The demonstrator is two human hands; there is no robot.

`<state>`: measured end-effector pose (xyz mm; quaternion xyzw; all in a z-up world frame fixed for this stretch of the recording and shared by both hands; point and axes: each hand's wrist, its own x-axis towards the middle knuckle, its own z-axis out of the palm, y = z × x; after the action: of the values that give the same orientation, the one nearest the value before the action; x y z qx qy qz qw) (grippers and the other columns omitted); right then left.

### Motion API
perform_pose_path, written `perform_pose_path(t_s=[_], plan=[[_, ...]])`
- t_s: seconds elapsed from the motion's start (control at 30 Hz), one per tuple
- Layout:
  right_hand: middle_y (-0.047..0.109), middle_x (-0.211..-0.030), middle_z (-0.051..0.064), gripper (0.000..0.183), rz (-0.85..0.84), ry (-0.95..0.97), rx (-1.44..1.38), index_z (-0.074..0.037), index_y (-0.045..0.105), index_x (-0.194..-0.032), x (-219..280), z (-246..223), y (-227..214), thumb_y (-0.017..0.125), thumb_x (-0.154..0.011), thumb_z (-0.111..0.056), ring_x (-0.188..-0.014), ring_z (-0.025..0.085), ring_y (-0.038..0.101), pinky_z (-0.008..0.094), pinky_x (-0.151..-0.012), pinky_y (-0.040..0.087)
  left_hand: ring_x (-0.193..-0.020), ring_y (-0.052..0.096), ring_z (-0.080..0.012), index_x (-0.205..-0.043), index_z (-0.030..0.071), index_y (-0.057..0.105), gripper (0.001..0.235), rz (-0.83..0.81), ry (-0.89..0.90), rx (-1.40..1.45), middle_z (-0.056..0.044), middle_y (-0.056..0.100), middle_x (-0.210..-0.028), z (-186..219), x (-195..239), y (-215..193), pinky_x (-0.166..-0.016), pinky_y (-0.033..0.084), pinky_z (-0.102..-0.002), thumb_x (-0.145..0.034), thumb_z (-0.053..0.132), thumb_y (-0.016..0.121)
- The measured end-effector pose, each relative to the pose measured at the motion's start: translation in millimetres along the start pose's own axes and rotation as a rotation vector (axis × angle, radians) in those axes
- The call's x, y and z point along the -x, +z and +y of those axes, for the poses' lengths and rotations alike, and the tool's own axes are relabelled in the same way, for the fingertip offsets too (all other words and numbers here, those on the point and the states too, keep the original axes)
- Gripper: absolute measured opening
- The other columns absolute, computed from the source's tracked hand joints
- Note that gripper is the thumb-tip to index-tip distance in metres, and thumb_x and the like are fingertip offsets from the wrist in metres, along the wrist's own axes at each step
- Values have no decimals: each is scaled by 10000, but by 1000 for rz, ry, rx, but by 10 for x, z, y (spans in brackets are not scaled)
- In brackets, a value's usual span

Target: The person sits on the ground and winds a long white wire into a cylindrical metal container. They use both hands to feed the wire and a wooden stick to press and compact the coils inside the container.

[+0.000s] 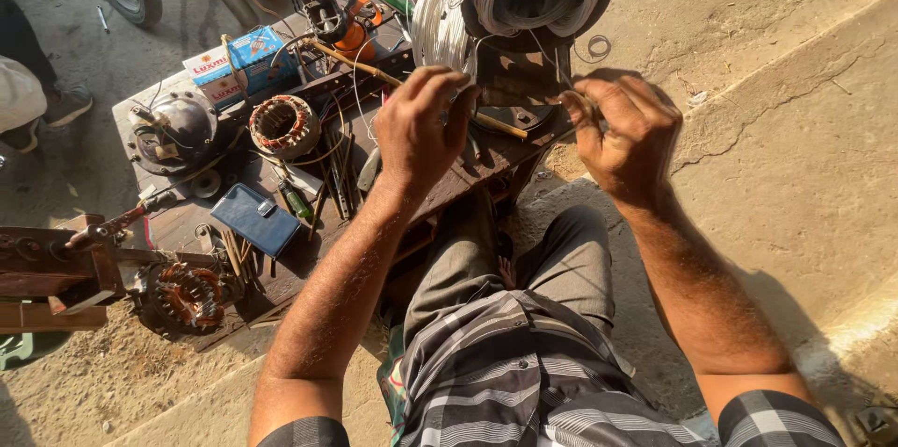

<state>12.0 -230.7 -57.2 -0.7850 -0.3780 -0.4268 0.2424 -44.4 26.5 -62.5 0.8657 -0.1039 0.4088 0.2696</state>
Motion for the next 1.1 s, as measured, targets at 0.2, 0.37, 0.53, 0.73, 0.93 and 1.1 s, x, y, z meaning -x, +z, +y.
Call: perform_pose_path(t_s=[0.2, 0.37, 0.53, 0.73, 0.93, 1.1], plan=[[686, -673, 39, 221, -170, 126, 155, -3, 751, -974, -117, -68, 368, 756, -1012, -221, -565, 148, 616, 342, -563, 507, -1024, 708, -264, -1223, 72, 694, 380, -80, -142, 94, -113, 714, -1146, 11, -127, 66, -847, 576, -394, -946, 313, 791], [749, -882, 61, 111, -193, 82, 1, -44, 741, -1086, 36, -301, 503, 678, -1051, -128, -784, 141, 701, 283, -643, 554, -969, 724, -228, -1073, 145, 757, 150, -175, -112, 50, -81, 721, -1095, -59, -33, 212, -799, 593, -359, -969, 253, 773], [737, -798, 73, 112, -181, 362, -253, -49, 752, -999, 114, -256, 436, 745, -1007, -161, -603, 138, 659, 307, -486, 486, -894, 760, -140, -1290, 128, 607, 409, -167, -325, 299, -42, 743, -1047, -133, 104, 256, -737, 639, -296, -949, 239, 804], [675, -847, 58, 278, 22, 453, -335, -13, 588, -1034, 237, -137, 465, 790, -1033, -203, -709, 144, 666, 302, -604, 512, -834, 750, -128, -1516, 124, 441, 703, -214, -384, 404, -18, 724, -938, -165, 110, 230, -707, 616, -289, -935, 230, 823], [706, -892, 62, 175, -48, 404, -231, -33, 674, -1110, 169, -94, 439, 785, -1034, -146, -736, 155, 688, 295, -628, 534, -701, 675, -155, -1445, 112, 583, 525, -188, -366, 315, -42, 687, -842, -60, -46, 216, -642, 573, -317, -957, 131, 774], [671, -818, 76, 176, -85, 427, -245, -20, 673, -1042, 160, -37, 416, 771, -1024, -166, -674, 166, 645, 326, -595, 505, -767, 669, -204, -1445, 58, 578, 455, -290, -126, 32, -129, 665, -1051, 253, -15, 18, -622, 559, -334, -1000, 111, 661]])
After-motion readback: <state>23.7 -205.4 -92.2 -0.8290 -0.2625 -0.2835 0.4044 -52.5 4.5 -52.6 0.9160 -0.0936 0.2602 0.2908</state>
